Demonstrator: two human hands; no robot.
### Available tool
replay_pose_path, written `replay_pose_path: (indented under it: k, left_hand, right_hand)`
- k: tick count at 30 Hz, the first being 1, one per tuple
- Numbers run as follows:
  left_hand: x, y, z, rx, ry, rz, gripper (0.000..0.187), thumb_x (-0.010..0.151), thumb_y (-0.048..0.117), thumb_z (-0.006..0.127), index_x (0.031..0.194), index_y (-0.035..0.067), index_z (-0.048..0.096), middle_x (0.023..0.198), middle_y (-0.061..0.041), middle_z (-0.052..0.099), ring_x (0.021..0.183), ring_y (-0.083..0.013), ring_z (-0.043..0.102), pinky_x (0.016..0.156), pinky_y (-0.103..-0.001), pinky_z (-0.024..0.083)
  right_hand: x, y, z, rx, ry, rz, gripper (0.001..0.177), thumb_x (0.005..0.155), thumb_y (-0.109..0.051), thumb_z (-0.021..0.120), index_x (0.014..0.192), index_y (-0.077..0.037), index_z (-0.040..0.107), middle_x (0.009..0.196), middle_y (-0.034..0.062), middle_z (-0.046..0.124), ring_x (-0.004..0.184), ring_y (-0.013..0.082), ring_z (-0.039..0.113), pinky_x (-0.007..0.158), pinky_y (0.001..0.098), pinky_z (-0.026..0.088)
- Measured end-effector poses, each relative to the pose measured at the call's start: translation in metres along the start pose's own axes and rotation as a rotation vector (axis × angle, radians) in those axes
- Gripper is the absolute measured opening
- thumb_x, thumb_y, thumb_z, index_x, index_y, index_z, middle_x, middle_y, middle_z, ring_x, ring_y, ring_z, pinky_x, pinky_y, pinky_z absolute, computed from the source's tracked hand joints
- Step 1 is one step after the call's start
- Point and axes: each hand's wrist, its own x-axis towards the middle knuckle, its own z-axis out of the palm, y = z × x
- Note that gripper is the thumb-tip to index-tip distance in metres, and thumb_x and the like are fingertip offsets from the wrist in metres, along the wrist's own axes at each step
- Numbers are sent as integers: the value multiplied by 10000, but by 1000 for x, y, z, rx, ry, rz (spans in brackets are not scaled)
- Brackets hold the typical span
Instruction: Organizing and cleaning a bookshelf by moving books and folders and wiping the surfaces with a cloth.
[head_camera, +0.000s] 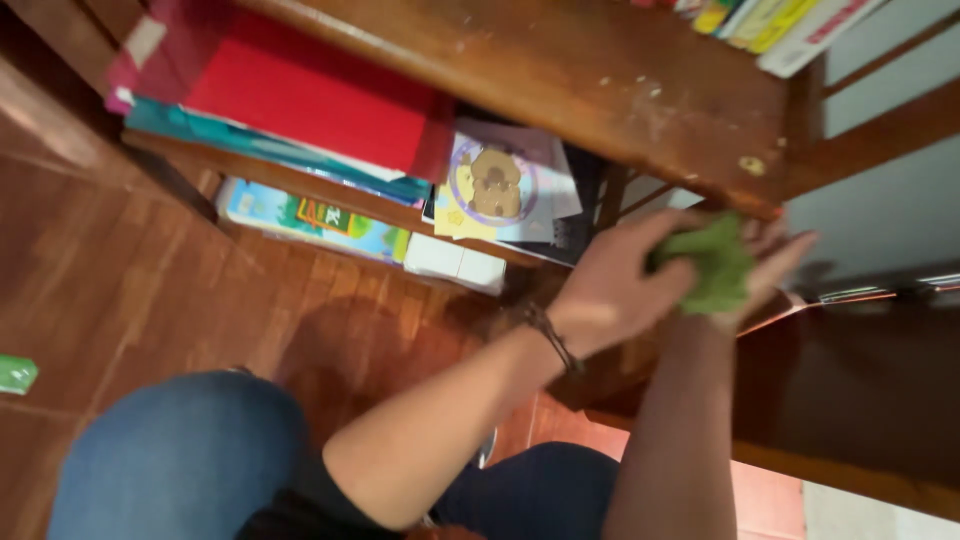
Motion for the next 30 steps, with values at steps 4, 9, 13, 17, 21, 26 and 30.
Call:
replay_pose_path:
  k: [4,9,13,17,21,26,30]
  left_hand:
    - [38,53,22,119,126,322,365,963,111,619,1324,97,566,1276,-148,632,1194,-344,655,1061,-377,543]
    - [145,-14,73,435,230,377,455,926,39,594,1353,193,606,1327,-58,630,1195,-327,608,1068,-384,540]
    - [165,-6,74,621,-23,224,508,810,65,640,1300,199,640,1335,-42,637,1208,-342,591,1044,-445,520]
    - [170,3,81,827,-238,95,373,822,148,671,1191,205,687,1273,-36,625,1224,-336,571,993,-454,524]
    - [176,10,85,991,-241,121,244,849,190,671,1085,185,735,1256,-61,623,1213,-353,585,952,-453,556]
    - [192,6,82,1274,-284,196,257,818,203,679,1063,150,735,1227,-116,629,1191,-387,590,945,-455,559]
    - [191,14,61,1346,-136,274,243,773,169,694,1002,106,748,1213,-119,623,1163,-384,594,889,-447,575]
  right_hand:
    - [-50,-43,100,-149,-493,-100,675,1132,-603,470,1555,-76,478,1369,81,570,1258,217,519,1153,409,397]
    - [-52,-37,114,-104,-392,-74,729,1102,-602,344,1664,-140,292,1715,72,388,1607,277,410,1327,441,343]
    - [-35,-28,91,-266,-345,-156,785,1090,-649,327,1683,-141,255,1693,72,411,1565,274,406,1301,445,338]
    - [-41,-29,105,-184,-369,-125,735,1108,-559,429,1680,-140,232,1660,67,419,1521,257,444,1298,429,369]
    - [-52,-41,131,-264,-380,-108,636,1152,-285,551,1670,-85,242,1625,106,428,1464,263,475,1256,436,391]
    - [-40,-31,93,-338,-353,-209,605,1167,-210,496,1683,-53,223,1699,98,376,1558,247,415,1343,408,323]
    - [-36,-22,90,-363,-335,-264,619,1173,-236,494,1686,-43,206,1703,90,377,1565,239,418,1341,392,320]
